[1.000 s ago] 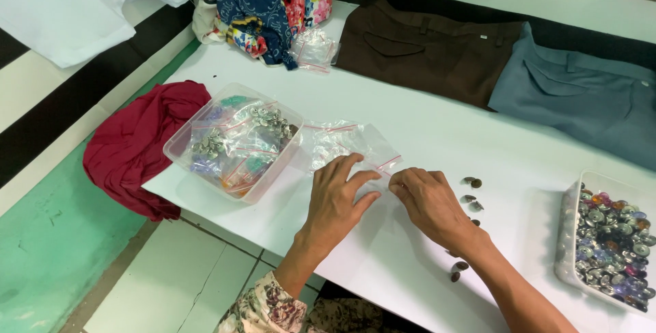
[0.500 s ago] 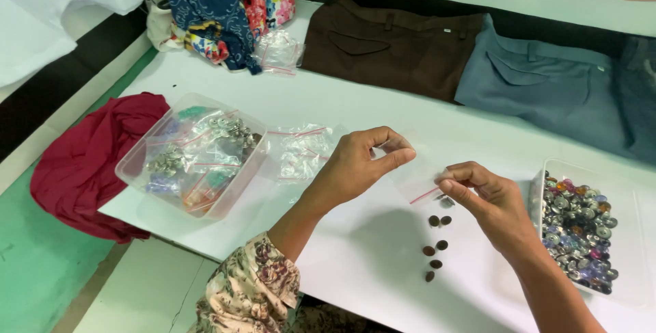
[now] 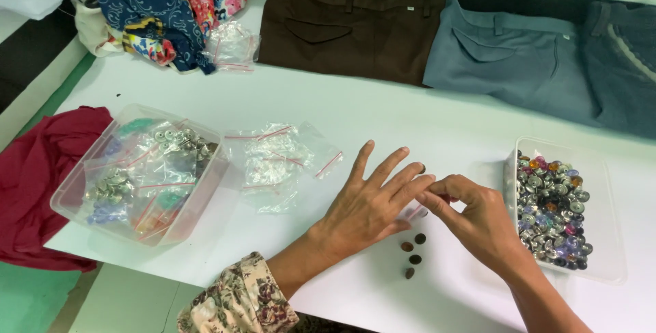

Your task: The person sorts buttons from a container onto a table, then places them into small plastic bags. The person repeats this process with different sets of buttons, sealing each bag after filling it.

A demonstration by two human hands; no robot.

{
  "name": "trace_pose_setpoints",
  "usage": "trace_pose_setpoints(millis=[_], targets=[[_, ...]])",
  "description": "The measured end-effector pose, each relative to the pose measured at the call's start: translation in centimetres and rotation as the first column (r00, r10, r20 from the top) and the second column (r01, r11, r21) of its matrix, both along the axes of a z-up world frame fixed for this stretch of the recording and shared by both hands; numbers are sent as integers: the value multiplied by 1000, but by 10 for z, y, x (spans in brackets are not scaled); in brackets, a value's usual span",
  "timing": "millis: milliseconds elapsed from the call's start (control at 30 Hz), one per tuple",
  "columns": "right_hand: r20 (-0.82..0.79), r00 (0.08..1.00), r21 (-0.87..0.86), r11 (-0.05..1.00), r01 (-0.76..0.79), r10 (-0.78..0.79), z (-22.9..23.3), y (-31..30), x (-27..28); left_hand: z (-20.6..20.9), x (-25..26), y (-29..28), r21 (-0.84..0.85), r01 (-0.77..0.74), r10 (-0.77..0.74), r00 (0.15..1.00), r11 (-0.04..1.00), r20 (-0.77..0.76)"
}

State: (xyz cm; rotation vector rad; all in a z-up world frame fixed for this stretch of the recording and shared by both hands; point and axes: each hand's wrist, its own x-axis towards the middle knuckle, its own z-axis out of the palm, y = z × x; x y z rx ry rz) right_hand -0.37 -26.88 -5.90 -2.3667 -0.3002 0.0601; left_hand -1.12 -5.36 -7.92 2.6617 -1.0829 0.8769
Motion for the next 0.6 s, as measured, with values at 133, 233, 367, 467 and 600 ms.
trace_pose_setpoints(millis=[133,233,367,467,600], targets=[[-179,980,149,983,109,-82,20,9,-2,-2,6,7,-216,79,-91,995,973,-48],[-163,985,296,950,96,-49,17,11,-3,-2,7,6,-363,71,-83,996,929,-16],[-182,983,349,934,74,-10,4,18,-6,-6,9,6,-377,21,-28,1000,926,-14],[-189,982,322,943,80,-19,-1,22,-6,-11,7,5,-320,-26,-8,995,947,-102],[-157,988,279,959,57,-13,-11,21,-8,-1,2,7,-225,5,-36,991,974,-132]])
